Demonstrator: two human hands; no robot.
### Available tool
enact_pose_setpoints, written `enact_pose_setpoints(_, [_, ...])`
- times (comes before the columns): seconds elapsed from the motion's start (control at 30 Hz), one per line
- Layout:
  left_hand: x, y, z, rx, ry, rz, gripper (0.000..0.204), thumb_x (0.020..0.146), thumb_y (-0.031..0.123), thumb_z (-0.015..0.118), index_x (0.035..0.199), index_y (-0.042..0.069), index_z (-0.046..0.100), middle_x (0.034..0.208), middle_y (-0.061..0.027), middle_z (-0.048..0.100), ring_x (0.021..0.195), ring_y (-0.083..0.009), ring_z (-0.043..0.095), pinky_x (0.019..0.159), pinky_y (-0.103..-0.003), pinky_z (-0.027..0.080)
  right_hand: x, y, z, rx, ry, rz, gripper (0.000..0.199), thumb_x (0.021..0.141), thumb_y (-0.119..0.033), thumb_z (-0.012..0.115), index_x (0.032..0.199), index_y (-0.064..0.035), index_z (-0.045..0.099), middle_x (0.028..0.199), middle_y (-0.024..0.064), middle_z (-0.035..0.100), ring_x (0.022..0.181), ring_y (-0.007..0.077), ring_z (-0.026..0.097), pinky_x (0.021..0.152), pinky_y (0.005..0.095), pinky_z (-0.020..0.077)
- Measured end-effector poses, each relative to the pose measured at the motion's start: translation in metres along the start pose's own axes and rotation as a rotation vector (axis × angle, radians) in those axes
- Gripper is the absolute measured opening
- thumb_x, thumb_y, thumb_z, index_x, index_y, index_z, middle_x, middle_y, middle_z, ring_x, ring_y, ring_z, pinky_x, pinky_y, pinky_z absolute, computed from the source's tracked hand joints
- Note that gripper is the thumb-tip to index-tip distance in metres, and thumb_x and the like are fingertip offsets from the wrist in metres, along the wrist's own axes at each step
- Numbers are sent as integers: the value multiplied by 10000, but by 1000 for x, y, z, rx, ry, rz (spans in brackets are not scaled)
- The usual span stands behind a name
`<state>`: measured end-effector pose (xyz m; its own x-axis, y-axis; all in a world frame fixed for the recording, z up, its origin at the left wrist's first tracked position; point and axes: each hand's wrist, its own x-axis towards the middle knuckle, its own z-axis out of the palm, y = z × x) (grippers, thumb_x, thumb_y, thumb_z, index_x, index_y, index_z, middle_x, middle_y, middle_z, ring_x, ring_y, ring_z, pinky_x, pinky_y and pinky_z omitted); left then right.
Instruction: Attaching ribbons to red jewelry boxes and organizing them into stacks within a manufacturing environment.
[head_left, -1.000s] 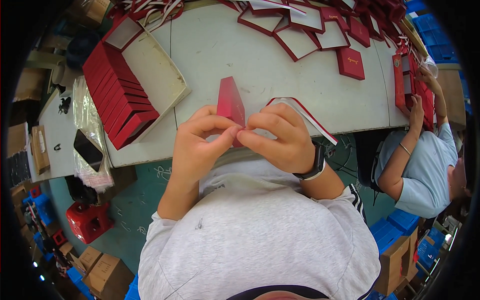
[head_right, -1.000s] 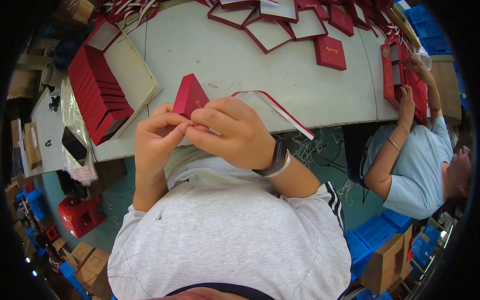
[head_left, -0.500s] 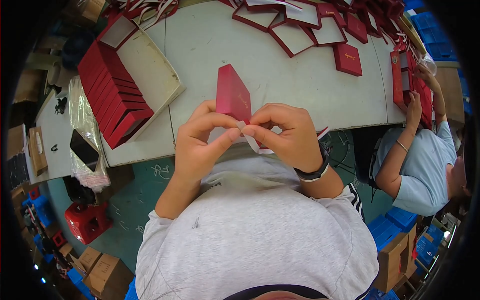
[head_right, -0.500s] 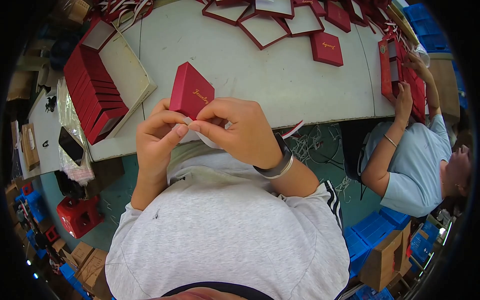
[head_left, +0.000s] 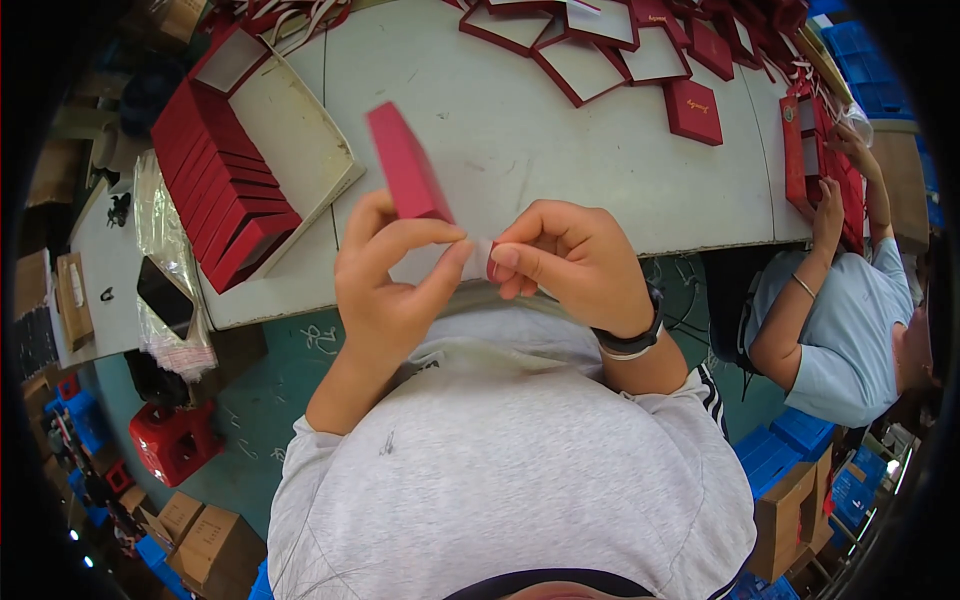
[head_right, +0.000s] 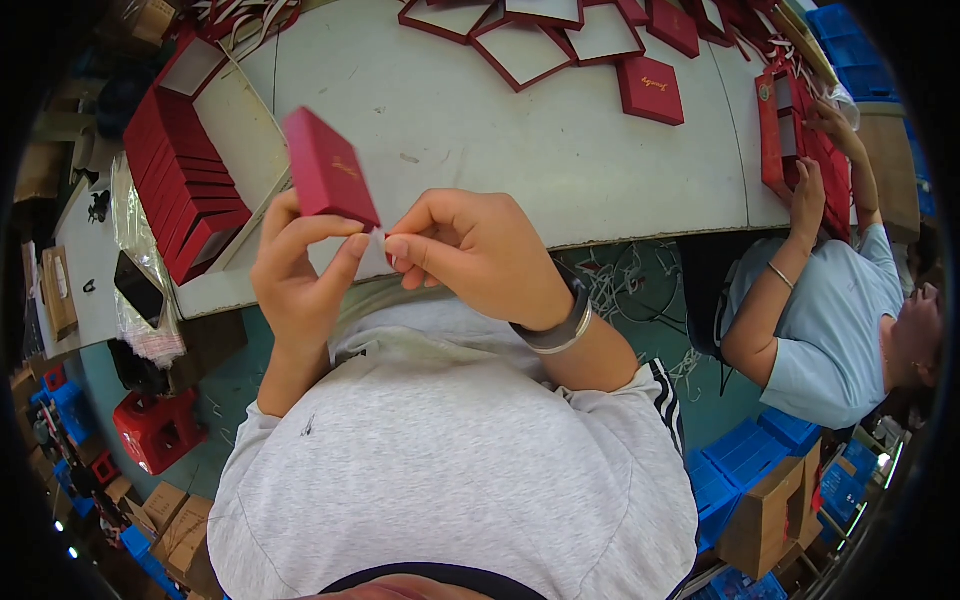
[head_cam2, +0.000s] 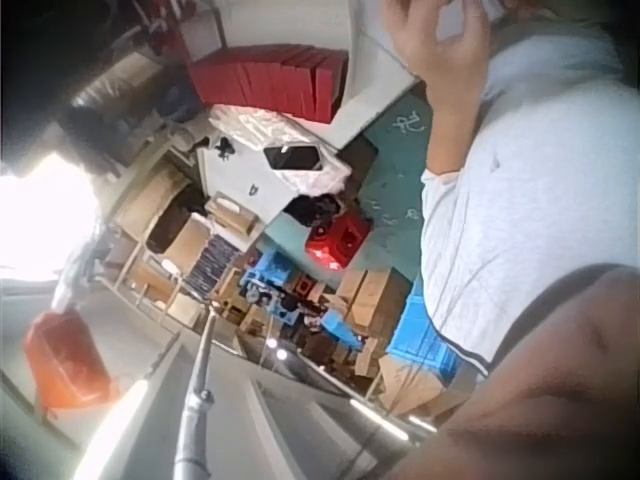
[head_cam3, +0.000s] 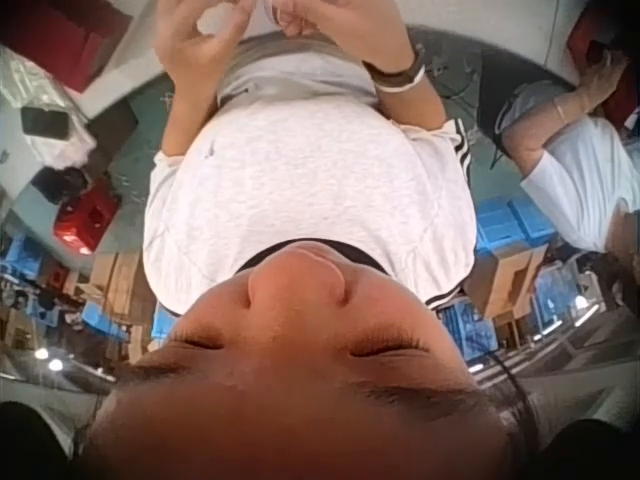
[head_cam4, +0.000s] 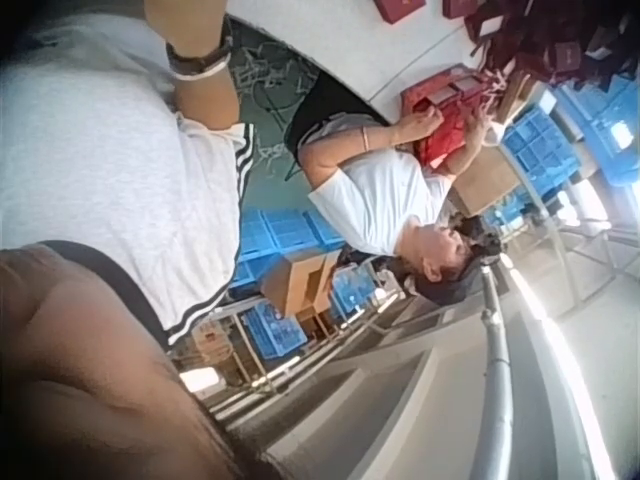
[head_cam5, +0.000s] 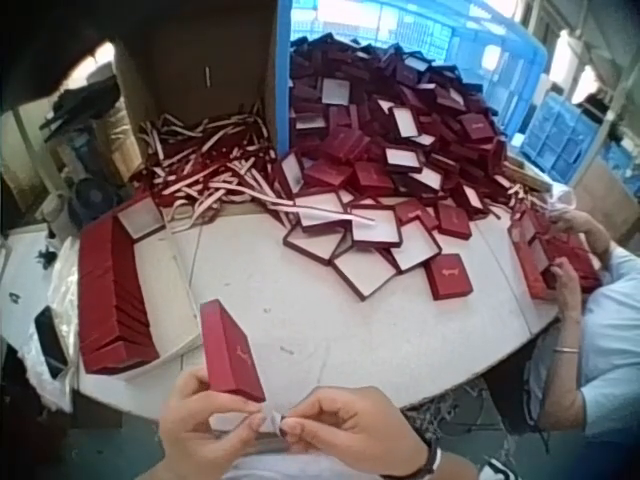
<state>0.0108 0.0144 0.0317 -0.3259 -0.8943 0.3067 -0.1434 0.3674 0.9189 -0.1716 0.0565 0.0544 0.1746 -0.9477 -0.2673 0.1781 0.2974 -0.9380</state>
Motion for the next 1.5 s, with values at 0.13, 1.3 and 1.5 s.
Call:
enact_pose_setpoints(0.13, [-7, 11, 3, 291, 113, 335, 231, 574, 3, 730, 792, 58, 677, 905, -93, 559, 810, -223, 539, 684, -299, 426, -3, 4, 4, 12, 106, -15, 97, 865, -63, 601, 855, 34, 602, 736, 44, 630, 652, 70, 590, 572, 186, 473])
enact_pose_setpoints(1.3, [17, -19, 24, -18, 183, -91, 79, 724, -45, 590, 798, -33, 616, 959, -104, 560, 886, -183, 532, 812, -270, 400, -320, -18, -244, 504, 887, -1153, 97, 839, -80, 532, 754, -40, 510, 698, 36, 519, 631, 125, 486, 628, 288, 397])
enact_pose_setpoints(1.5, [37, 1, 80, 45, -20, 47, 90, 703, -13, 614, 791, -6, 629, 898, -86, 576, 841, -185, 549, 763, -270, 425, -646, 39, -200, 590, 1817, -1862, 143, 743, -28, 504, 666, -145, 478, 548, -58, 421, 494, 85, 498, 459, 260, 429])
